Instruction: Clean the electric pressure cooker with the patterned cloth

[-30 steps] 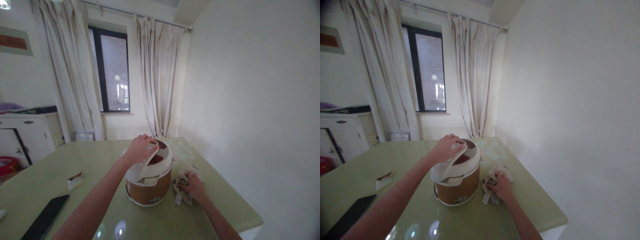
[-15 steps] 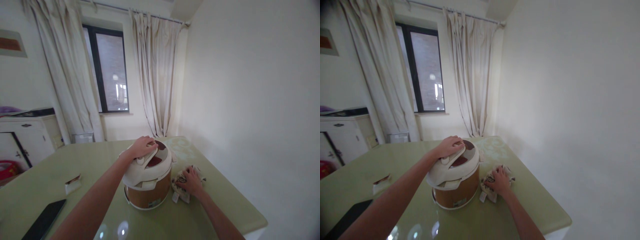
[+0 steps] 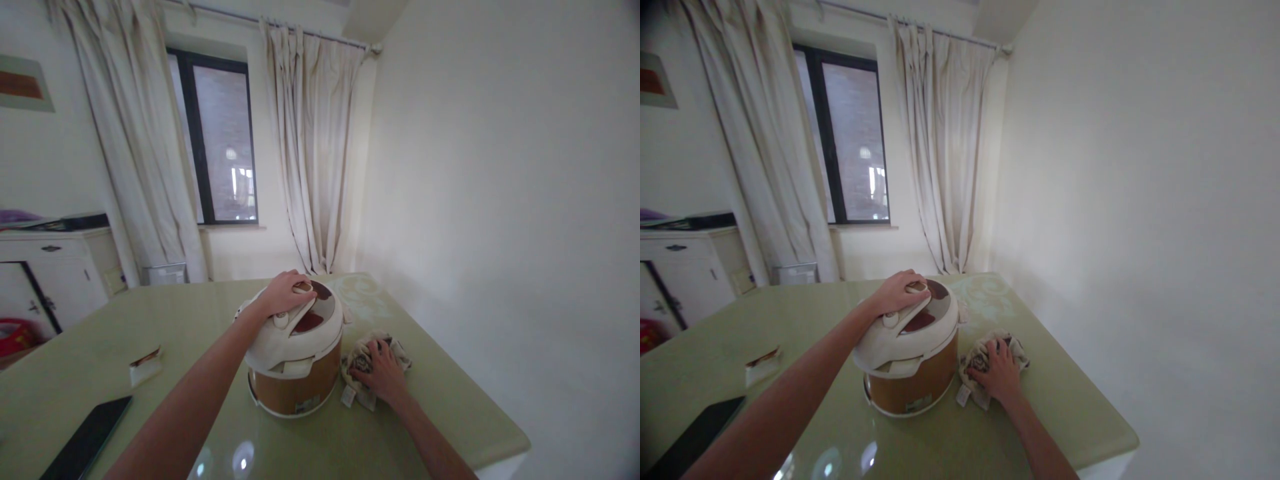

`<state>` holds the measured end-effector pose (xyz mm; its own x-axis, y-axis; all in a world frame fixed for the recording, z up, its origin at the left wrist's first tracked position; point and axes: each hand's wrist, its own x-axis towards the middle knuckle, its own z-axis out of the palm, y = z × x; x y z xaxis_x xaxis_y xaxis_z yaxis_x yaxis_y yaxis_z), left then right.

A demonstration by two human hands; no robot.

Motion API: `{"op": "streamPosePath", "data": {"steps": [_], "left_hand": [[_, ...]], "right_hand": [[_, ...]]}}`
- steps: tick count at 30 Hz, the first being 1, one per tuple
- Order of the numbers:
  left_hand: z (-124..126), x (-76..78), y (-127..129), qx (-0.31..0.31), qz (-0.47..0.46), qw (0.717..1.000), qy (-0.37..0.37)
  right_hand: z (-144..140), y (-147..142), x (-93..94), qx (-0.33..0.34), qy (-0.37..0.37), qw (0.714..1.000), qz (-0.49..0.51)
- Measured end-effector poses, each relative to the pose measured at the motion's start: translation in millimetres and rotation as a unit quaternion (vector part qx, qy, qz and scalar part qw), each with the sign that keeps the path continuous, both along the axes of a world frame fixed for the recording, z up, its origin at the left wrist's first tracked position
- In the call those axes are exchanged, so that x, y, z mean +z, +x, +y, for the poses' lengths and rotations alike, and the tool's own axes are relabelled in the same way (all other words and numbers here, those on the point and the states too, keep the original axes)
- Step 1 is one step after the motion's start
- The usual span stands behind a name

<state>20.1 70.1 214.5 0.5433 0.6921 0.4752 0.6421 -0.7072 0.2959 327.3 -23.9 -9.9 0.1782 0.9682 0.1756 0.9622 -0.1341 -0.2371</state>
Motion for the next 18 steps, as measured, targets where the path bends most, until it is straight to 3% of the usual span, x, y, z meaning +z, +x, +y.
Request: {"op": "streamPosePath", "data": {"steps": [3,6,8,10,12,14,16,18], "left_hand": [[0.5,5.9,-4.3,-0.021,-0.01,0.999,-0.037],[-9.1,5.8,-20.8,-0.063,-0.089,0.99,-0.084],[-22.9,-3.6,-36.3,-0.053,-0.153,0.983,-0.082],[-39.2,-21.0,-50.2,-0.019,-0.194,0.979,-0.052],[-53.2,-41.9,-58.7,0.012,-0.22,0.975,-0.025],[-61.5,-59.5,-61.6,0.03,-0.239,0.971,-0.015],[-64.2,-69.2,-61.5,0.037,-0.244,0.969,-0.012],[-64.1,-70.8,-61.0,0.036,-0.236,0.971,-0.014]], "right_hand": [[2.7,5.5,7.3,0.026,0.002,1.0,0.017],[1.1,16.2,13.0,0.066,0.042,0.992,0.101],[-3.6,23.3,19.6,0.057,0.087,0.97,0.218],[-11.3,24.9,33.5,0.013,0.169,0.931,0.325],[-20.4,15.5,57.2,-0.026,0.269,0.888,0.371],[-28.0,-7.3,89.2,-0.001,0.34,0.869,0.361],[-29.8,-39.4,124.1,0.087,0.362,0.877,0.304],[-21.6,-71.2,155.7,0.192,0.317,0.9,0.229]]}}
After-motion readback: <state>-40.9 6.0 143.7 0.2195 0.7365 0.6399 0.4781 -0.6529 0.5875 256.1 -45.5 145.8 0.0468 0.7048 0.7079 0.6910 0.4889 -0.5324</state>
